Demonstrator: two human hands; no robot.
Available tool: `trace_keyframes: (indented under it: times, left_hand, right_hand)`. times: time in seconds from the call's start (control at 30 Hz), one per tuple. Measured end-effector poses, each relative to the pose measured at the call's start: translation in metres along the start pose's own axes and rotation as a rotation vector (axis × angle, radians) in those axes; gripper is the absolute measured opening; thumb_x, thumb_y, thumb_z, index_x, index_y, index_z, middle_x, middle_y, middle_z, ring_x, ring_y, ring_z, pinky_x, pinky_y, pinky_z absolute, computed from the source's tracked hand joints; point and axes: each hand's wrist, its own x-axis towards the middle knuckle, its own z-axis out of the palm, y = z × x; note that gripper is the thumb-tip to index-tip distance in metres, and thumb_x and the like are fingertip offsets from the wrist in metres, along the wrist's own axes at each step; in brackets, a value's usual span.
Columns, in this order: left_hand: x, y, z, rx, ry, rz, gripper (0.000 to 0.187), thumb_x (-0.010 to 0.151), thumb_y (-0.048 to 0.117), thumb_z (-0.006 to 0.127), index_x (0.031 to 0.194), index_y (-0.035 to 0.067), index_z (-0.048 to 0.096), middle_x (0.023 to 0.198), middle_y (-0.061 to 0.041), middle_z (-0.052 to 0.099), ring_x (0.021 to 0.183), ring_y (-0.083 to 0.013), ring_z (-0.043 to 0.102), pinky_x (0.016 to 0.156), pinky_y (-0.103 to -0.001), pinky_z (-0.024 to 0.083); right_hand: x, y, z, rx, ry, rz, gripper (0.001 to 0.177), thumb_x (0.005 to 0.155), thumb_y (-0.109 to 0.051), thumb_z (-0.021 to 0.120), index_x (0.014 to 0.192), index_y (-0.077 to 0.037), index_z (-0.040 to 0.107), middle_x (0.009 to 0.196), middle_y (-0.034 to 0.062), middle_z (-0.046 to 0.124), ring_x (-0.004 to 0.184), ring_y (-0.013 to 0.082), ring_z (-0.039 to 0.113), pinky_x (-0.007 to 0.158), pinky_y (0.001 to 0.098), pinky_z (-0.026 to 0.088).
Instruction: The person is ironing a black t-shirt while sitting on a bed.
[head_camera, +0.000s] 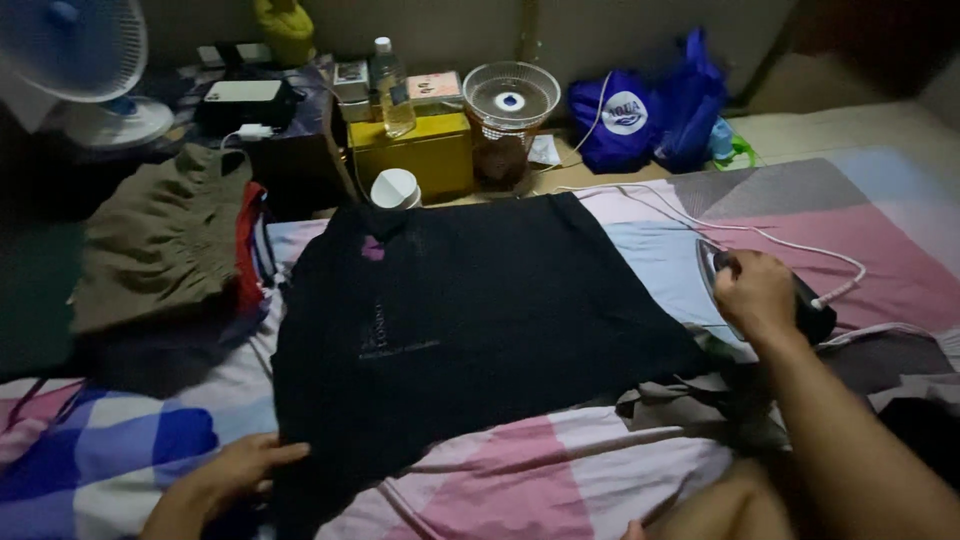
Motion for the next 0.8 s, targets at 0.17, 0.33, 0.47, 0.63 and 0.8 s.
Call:
trace_keyframes:
  times: [0.17, 0.33, 0.47, 0.63, 0.8]
  left_hand:
    - [0.046, -0.061, -0.024, 0.064, -0.027, -0.161, 0.06, 0.087, 0.046, 0.076, 0.127, 0.002, 0.065, 0.104, -0.016, 0.072, 0.086, -0.0255, 0.061, 0.08, -0.043, 0.052]
    - [0.06, -0.028, -0.026, 0.16, -0.141, -0.226, 0.076, 0.084, 0.047, 0.078, 0.143, 0.003, 0.063, 0.127, -0.014, 0.074, 0.114, -0.0283, 0.071, 0.099, -0.04, 0.058]
    - [0.033, 0.013, -0.013, 0.316, -0.08, -0.31, 0.081, 0.09, 0.057, 0.071, 0.148, 0.003, 0.055, 0.134, -0.014, 0.072, 0.12, -0.027, 0.071, 0.101, -0.04, 0.056]
    - [0.055, -0.006, -0.018, 0.285, -0.083, -0.211, 0.076, 0.087, 0.054, 0.077, 0.136, -0.002, 0.061, 0.121, -0.017, 0.077, 0.106, -0.0277, 0.079, 0.094, -0.04, 0.061]
    - [0.069, -0.029, -0.013, 0.031, -0.097, -0.164, 0.064, 0.084, 0.041, 0.08, 0.131, -0.002, 0.069, 0.112, -0.017, 0.082, 0.098, -0.0281, 0.079, 0.092, -0.039, 0.06]
  right_hand:
    - [0.068, 0.047, 0.004, -0.325, 0.189, 0.013, 0.053, 0.078, -0.02, 0.074, 0.126, 0.002, 0.068, 0.128, 0.0292, 0.066, 0.118, 0.0506, 0.06, 0.095, 0.0528, 0.05]
    - [0.123, 0.093, 0.024, -0.131, -0.191, 0.306, 0.047, 0.082, -0.014, 0.073, 0.124, 0.006, 0.066, 0.117, 0.0294, 0.069, 0.106, 0.0464, 0.067, 0.089, 0.0548, 0.053]
    - [0.136, 0.102, 0.021, 0.361, -0.306, 0.301, 0.027, 0.088, -0.013, 0.07, 0.104, 0.008, 0.072, 0.092, 0.0217, 0.07, 0.084, 0.0366, 0.066, 0.073, 0.0505, 0.051]
    - [0.091, 0.076, 0.017, 1.05, -0.099, 0.317, 0.013, 0.097, -0.012, 0.07, 0.109, -0.01, 0.065, 0.096, 0.0048, 0.061, 0.078, 0.0169, 0.054, 0.058, 0.0336, 0.041]
    - [0.049, 0.038, 0.034, 1.096, 0.014, 0.319, 0.025, 0.092, -0.004, 0.068, 0.115, -0.009, 0.059, 0.107, 0.0062, 0.063, 0.086, 0.0184, 0.064, 0.063, 0.0338, 0.057]
